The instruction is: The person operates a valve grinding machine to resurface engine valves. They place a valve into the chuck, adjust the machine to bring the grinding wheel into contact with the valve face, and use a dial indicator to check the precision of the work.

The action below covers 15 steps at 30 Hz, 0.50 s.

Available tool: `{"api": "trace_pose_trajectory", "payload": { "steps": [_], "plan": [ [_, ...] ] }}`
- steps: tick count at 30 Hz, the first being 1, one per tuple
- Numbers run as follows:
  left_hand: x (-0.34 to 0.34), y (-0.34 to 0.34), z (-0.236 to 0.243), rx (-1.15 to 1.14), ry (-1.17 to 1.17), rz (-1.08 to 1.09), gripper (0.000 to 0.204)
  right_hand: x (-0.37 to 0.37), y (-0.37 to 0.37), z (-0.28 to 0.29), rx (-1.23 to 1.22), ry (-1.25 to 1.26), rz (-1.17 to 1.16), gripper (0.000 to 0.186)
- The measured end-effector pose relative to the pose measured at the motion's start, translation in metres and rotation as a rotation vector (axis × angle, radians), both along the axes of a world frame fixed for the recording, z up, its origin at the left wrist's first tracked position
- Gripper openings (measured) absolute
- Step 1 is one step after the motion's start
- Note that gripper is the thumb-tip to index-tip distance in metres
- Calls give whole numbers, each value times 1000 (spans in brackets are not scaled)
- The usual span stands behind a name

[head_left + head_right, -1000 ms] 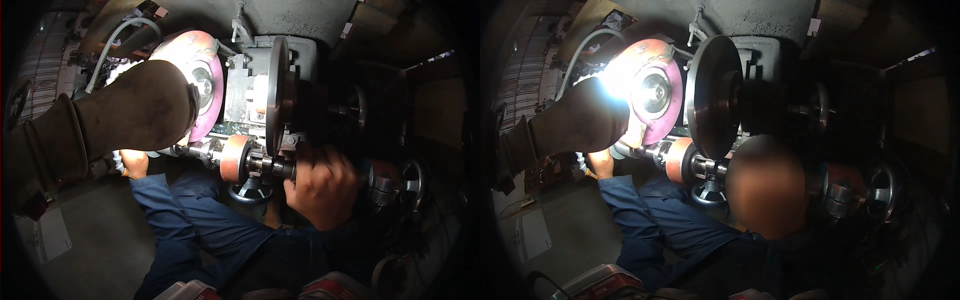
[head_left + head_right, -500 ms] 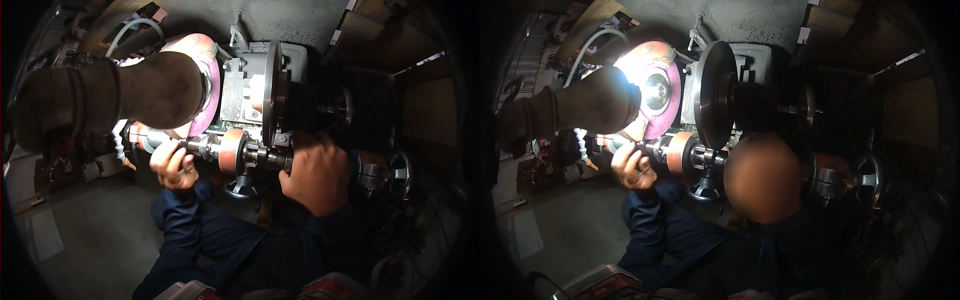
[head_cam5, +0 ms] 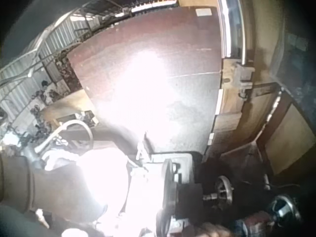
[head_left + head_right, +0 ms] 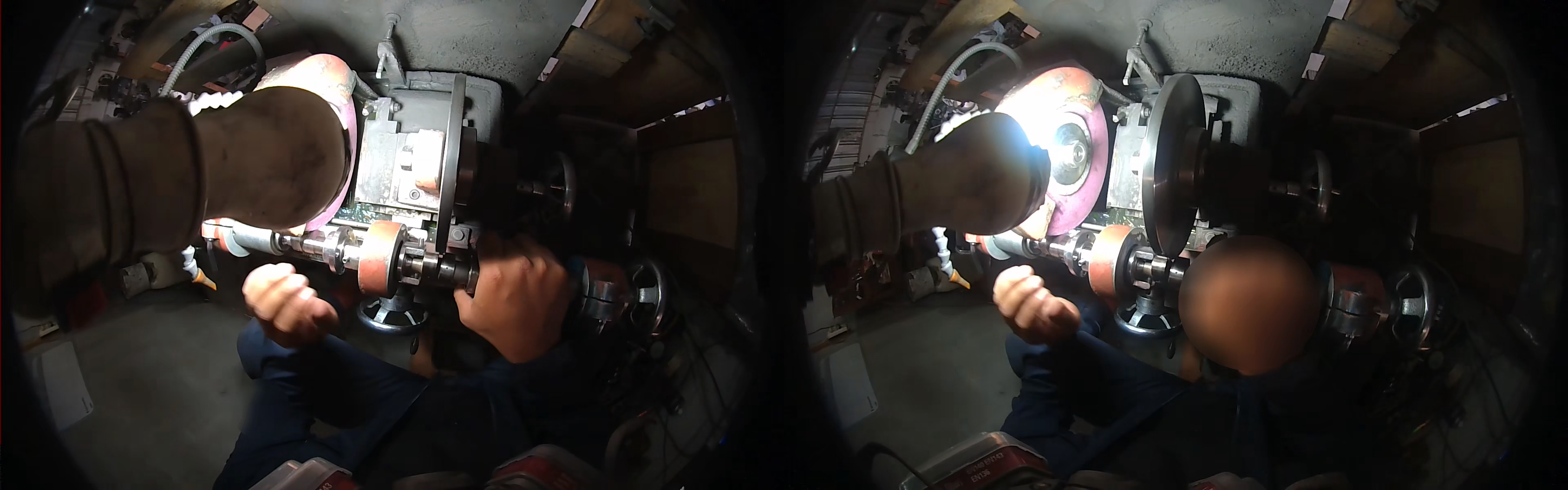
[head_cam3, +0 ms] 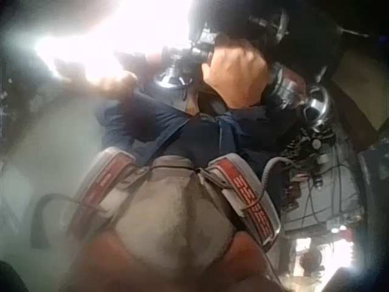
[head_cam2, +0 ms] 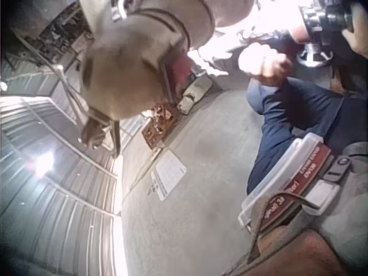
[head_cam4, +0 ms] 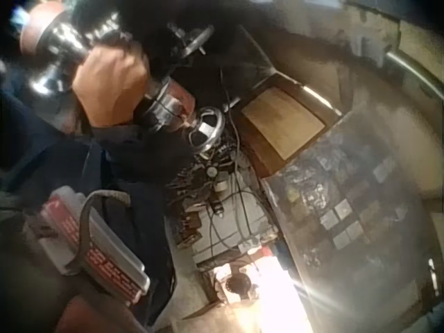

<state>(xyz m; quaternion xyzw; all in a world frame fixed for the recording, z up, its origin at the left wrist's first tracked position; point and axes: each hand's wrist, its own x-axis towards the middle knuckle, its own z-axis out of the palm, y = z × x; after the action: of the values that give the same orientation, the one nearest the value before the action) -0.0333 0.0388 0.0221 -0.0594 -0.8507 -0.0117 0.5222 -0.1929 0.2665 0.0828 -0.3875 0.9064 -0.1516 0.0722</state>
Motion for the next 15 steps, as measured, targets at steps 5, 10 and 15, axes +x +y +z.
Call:
{"api": "trace_pose_trajectory", "payload": {
  "steps": [5, 10, 15],
  "plan": [
    [-28, 54, 48, 83, -570, 13, 51, -2, 2, -3, -74, -15, 78, 34],
    [-56, 75, 58, 55, -815, 103, 58, -4, 3, -6, -121, -19, 97, 42],
    [-31, 96, 52, 112, -765, 33, 31, -5, 7, -5, -152, -36, 165, 49]
  ]
}}
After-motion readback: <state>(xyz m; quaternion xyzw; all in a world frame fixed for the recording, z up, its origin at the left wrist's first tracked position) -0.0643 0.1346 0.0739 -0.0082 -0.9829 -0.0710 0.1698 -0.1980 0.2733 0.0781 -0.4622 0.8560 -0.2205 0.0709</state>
